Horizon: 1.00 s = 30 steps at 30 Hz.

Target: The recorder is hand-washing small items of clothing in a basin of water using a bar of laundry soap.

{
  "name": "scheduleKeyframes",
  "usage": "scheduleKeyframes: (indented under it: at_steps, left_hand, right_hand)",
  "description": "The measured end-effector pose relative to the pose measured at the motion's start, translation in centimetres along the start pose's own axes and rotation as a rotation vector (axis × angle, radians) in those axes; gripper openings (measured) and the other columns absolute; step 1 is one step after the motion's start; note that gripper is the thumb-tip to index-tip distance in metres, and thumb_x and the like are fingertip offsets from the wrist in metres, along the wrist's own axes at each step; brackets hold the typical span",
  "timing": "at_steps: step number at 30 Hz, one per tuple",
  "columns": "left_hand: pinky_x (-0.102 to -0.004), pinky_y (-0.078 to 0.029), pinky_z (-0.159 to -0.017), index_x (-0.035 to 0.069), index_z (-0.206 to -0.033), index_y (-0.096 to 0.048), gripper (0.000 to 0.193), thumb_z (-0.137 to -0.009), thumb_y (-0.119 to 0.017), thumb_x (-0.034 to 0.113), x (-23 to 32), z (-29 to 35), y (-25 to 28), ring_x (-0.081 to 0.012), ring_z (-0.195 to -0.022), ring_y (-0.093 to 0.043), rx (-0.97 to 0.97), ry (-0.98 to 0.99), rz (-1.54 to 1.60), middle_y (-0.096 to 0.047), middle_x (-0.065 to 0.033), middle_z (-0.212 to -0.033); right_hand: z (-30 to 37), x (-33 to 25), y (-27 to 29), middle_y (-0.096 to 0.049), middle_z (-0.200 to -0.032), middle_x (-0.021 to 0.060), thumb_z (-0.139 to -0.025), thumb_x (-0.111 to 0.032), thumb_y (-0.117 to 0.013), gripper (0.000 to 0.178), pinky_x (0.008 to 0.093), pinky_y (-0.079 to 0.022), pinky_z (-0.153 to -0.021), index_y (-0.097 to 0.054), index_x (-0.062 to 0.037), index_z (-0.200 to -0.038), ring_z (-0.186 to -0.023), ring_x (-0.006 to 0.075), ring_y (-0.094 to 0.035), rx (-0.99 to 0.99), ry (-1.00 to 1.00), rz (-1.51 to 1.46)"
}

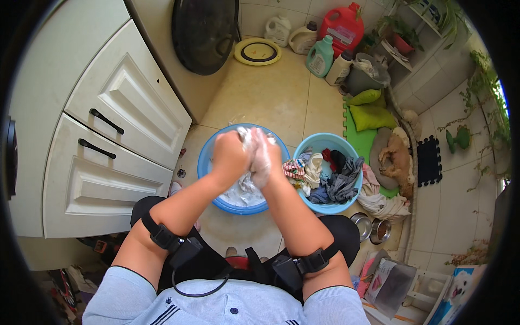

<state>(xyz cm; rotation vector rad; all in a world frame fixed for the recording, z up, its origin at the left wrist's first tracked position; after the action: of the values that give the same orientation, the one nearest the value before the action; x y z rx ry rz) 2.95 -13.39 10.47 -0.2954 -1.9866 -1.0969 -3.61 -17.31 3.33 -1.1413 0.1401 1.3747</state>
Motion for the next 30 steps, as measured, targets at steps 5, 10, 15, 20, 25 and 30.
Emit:
scheduleKeyframes:
  at_steps: [5, 10, 15, 20, 25, 30]
  left_hand:
    - [-0.042, -0.037, -0.064, 0.003, -0.054, -0.058, 0.04, -0.082, -0.049, 0.03, -1.6, -0.7, -0.3, -0.0357, -0.053, -0.051, -0.024, -0.013, -0.054, -0.053, -0.0168, -0.051]
    - [-0.0409, -0.038, -0.065, 0.001, -0.055, -0.058, 0.04, -0.082, -0.048, 0.029, -0.8, -0.3, 0.2, -0.0361, -0.054, -0.052, 0.03, 0.011, 0.052, -0.053, -0.0178, -0.052]
    - [-0.0421, -0.04, -0.051, -0.004, -0.058, -0.055, 0.042, -0.08, -0.055, 0.032, 0.1, -0.3, 0.4, -0.0387, -0.052, -0.05, 0.086, -0.151, -0.024, -0.051, -0.024, -0.054]
    - [-0.0362, -0.038, -0.049, -0.002, -0.058, -0.054, 0.044, -0.083, -0.053, 0.034, -5.2, -2.7, 0.0, -0.0249, -0.051, -0.045, -0.04, 0.14, 0.196, -0.05, -0.0134, -0.052]
    - [-0.0269, -0.035, -0.047, 0.001, -0.062, -0.054, 0.039, -0.08, -0.06, 0.035, -4.7, -2.5, 0.3, -0.0071, -0.053, -0.041, -0.162, 0.369, 0.534, -0.049, 0.0013, -0.056]
    - [-0.0244, -0.036, -0.043, 0.003, -0.064, -0.054, 0.035, -0.079, -0.063, 0.033, -4.9, -2.8, 1.7, -0.0063, -0.049, -0.042, -0.071, 0.222, 0.489, -0.052, 0.0001, -0.058]
  right_hand:
    - [1.2, 0.5, -0.3, -0.051, -0.067, -0.001, -0.088, -0.036, -0.047, 0.024, 0.0264, -0.037, -0.049, -0.052, -0.014, -0.08, -0.056, 0.0098, -0.047, 0.078, 0.006, 0.026]
    - [1.7, -0.1, -0.7, -0.055, -0.075, 0.0012, -0.087, -0.037, -0.048, 0.027, 0.028, -0.043, -0.058, -0.054, -0.0111, -0.085, -0.068, 0.013, -0.053, 0.051, 0.008, -0.037]
    - [0.8, 0.9, 0.2, -0.055, -0.075, 0.0021, -0.087, -0.039, -0.046, 0.028, 0.031, -0.044, -0.062, -0.053, -0.0115, -0.088, -0.07, 0.0168, -0.054, -0.032, -0.025, -0.194]
    - [4.2, -0.2, -3.2, -0.057, -0.074, -0.0009, -0.088, -0.038, -0.043, 0.027, 0.0226, -0.032, -0.04, -0.053, -0.0132, -0.088, -0.054, 0.0079, -0.049, -0.185, -0.176, -0.092]
    - [1.1, -2.4, 0.5, -0.055, -0.064, -0.002, -0.089, -0.038, -0.041, 0.027, 0.02, -0.031, -0.034, -0.05, -0.015, -0.08, -0.046, 0.0059, -0.048, -0.236, -0.102, -0.284]
    - [1.2, -4.8, 2.4, -0.053, -0.09, 0.0017, -0.086, -0.033, -0.051, 0.021, 0.0275, -0.047, -0.065, -0.042, -0.0147, -0.094, -0.078, 0.0137, -0.056, 0.082, 0.181, -0.231]
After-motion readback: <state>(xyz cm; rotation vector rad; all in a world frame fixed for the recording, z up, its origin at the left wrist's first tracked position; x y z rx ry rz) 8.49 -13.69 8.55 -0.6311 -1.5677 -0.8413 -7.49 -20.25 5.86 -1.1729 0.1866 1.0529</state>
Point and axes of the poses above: each hand's wrist, its own z-axis away from the middle knuckle, its own y-axis out of the back of the hand, x = y × z, the point moved 8 cm from there along -z, towards the middle knuckle
